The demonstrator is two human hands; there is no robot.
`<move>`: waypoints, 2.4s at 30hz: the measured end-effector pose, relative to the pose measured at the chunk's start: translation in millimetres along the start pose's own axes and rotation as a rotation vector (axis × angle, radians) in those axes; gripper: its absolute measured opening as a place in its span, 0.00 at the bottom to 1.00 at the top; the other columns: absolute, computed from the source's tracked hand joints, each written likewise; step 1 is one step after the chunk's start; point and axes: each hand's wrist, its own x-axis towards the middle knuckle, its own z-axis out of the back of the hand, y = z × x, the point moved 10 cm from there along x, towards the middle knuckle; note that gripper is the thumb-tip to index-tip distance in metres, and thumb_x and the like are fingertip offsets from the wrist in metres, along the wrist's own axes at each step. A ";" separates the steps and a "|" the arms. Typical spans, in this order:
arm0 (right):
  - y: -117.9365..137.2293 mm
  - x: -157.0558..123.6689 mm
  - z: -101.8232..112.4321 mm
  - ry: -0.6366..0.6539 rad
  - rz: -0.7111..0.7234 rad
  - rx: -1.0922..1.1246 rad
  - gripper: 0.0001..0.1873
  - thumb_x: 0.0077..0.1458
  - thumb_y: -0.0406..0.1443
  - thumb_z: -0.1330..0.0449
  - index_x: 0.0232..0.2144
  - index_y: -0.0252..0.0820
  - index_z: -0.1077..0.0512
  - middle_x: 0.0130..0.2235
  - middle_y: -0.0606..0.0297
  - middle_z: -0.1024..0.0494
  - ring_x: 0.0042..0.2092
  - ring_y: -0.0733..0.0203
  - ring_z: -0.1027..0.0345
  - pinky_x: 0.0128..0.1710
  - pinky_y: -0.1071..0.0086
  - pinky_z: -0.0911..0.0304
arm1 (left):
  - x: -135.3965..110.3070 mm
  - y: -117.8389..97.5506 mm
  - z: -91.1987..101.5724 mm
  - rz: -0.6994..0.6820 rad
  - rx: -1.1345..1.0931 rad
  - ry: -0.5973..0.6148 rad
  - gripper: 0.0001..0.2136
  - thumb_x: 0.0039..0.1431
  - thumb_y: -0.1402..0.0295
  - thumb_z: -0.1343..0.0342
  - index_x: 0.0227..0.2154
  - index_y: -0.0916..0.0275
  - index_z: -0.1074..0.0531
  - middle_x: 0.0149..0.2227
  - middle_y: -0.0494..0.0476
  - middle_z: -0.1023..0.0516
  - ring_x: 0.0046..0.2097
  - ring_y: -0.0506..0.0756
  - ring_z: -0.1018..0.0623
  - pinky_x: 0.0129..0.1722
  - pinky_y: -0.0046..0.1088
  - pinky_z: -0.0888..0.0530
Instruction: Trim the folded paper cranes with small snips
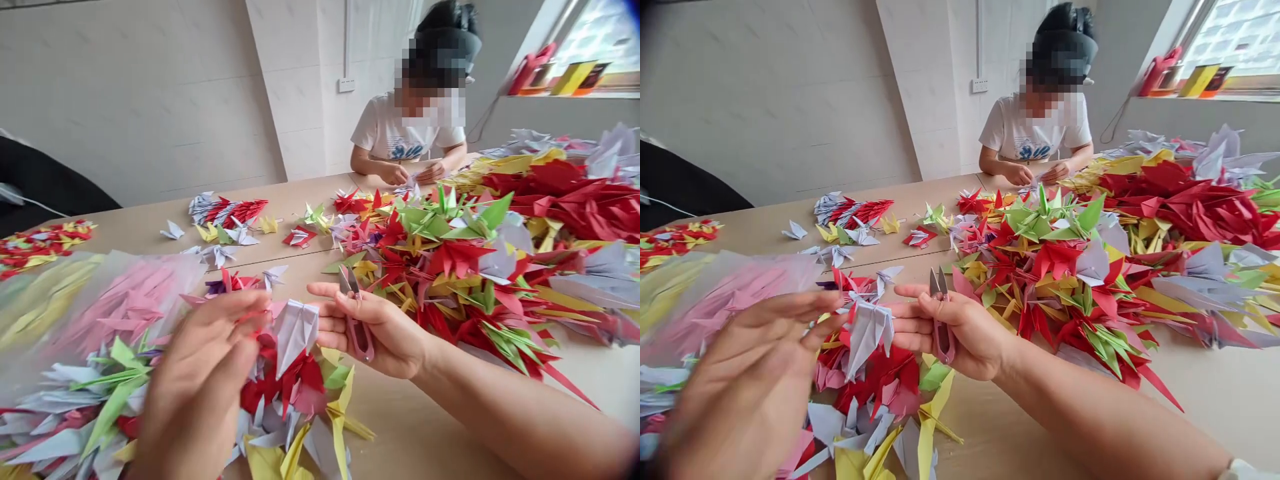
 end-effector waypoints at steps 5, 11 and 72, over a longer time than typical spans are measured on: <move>-7.3 14.1 0.5 0.046 -0.047 0.072 0.10 0.62 0.34 0.35 0.46 0.39 0.21 0.42 0.61 0.14 0.42 0.67 0.19 0.45 0.76 0.25 | 10.7 30.1 -32.3 0.120 -0.236 0.172 0.13 0.64 0.63 0.43 0.50 0.53 0.22 0.55 0.55 0.21 0.59 0.60 0.26 0.55 0.32 0.27; -22.2 20.0 22.5 0.025 -0.079 0.102 0.10 0.65 0.33 0.39 0.47 0.40 0.22 0.44 0.60 0.15 0.45 0.67 0.19 0.48 0.77 0.27 | 8.2 54.0 -42.8 0.163 -0.420 0.267 0.23 0.63 0.73 0.48 0.57 0.44 0.26 0.58 0.48 0.22 0.59 0.54 0.25 0.54 0.26 0.25; 4.6 -0.7 42.0 -0.212 0.574 -1.265 0.13 0.67 0.43 0.42 0.37 0.38 0.27 0.31 0.69 0.26 0.30 0.65 0.31 0.31 0.68 0.31 | 4.4 43.3 -52.9 -0.363 0.480 0.196 0.05 0.63 0.72 0.43 0.40 0.57 0.24 0.39 0.55 0.18 0.42 0.57 0.18 0.47 0.35 0.22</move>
